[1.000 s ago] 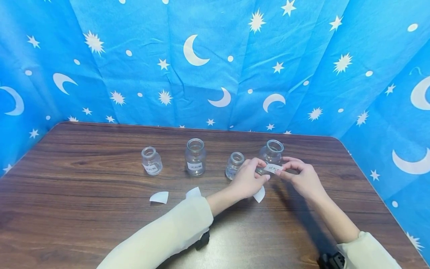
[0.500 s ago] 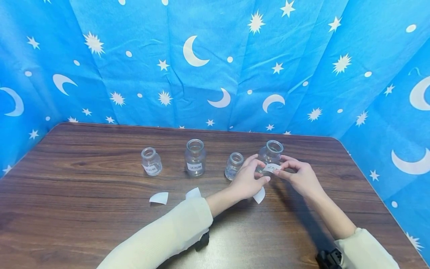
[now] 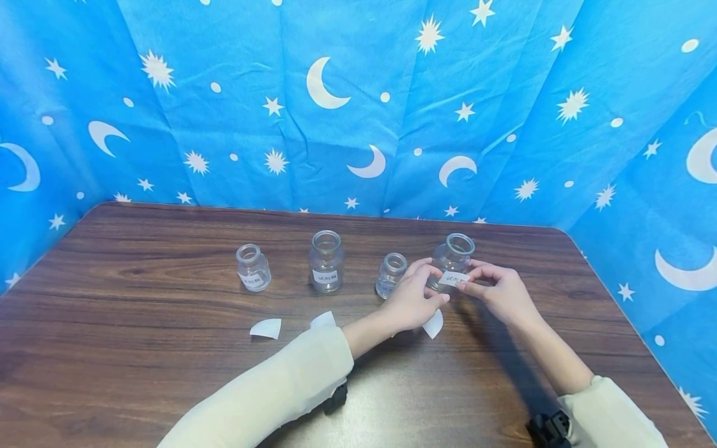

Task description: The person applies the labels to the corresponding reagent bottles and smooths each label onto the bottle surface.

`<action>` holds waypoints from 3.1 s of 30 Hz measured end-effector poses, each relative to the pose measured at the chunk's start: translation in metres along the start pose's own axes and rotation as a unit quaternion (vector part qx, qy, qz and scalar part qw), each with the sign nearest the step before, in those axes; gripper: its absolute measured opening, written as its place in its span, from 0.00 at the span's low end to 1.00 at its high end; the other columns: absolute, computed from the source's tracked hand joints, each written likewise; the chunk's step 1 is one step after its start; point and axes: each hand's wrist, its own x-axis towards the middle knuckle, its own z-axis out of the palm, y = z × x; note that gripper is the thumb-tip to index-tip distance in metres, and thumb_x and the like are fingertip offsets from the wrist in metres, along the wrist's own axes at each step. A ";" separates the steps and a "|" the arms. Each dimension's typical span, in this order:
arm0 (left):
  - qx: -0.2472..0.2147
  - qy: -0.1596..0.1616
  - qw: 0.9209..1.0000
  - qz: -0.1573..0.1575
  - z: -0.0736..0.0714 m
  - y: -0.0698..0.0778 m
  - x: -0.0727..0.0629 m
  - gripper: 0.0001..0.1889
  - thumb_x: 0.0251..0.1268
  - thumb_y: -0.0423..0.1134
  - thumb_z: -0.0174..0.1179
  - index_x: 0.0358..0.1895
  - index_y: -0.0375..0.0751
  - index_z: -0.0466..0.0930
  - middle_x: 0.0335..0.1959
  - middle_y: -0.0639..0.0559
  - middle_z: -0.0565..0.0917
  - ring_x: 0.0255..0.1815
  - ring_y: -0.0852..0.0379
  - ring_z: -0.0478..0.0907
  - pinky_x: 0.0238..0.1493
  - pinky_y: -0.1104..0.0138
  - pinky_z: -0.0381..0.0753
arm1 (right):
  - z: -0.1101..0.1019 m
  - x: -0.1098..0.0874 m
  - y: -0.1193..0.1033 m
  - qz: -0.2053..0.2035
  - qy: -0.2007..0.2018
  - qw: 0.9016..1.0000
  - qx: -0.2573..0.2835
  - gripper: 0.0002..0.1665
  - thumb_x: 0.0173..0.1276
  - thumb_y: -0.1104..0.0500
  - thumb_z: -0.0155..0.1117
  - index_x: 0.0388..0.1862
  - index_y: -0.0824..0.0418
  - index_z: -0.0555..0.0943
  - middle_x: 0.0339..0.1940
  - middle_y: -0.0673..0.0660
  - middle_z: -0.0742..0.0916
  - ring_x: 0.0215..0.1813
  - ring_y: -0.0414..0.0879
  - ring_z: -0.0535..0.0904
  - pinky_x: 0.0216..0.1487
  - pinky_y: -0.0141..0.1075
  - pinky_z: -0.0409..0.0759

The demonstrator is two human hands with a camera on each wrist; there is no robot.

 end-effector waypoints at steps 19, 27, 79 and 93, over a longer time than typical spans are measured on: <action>0.015 -0.007 1.000 -0.002 0.000 -0.001 0.002 0.19 0.58 0.39 0.61 0.53 0.44 0.72 0.66 0.59 0.60 0.39 0.68 0.75 0.39 0.77 0.69 | 0.001 0.003 0.004 0.004 0.017 1.000 -0.002 0.17 0.60 0.56 0.65 0.34 0.72 0.79 0.50 0.69 0.78 0.40 0.25 0.69 0.34 0.23 0.71; 0.015 -0.004 1.000 -0.001 0.000 -0.001 0.003 0.17 0.59 0.40 0.60 0.52 0.44 0.72 0.66 0.58 0.60 0.38 0.68 0.76 0.41 0.76 0.70 | 0.001 0.002 0.003 -0.003 0.028 1.000 -0.002 0.16 0.59 0.57 0.66 0.34 0.71 0.78 0.47 0.69 0.80 0.37 0.25 0.71 0.32 0.24 0.72; 0.000 0.035 0.998 -0.054 0.011 0.002 0.022 0.24 0.65 0.44 0.53 0.63 0.52 0.59 0.53 0.51 0.67 0.47 0.57 0.73 0.46 0.69 0.71 | -0.009 0.002 0.012 -0.044 -0.001 0.999 -0.010 0.20 0.62 0.57 0.63 0.48 0.69 0.74 0.36 0.53 0.83 0.33 0.31 0.77 0.29 0.31 0.76; 0.001 0.043 0.997 -0.059 0.012 0.003 0.021 0.23 0.65 0.44 0.54 0.61 0.53 0.60 0.51 0.51 0.67 0.44 0.58 0.72 0.45 0.69 0.71 | -0.011 0.002 0.011 -0.072 -0.011 0.997 -0.028 0.22 0.63 0.58 0.62 0.50 0.71 0.72 0.44 0.69 0.81 0.38 0.22 0.74 0.34 0.20 0.73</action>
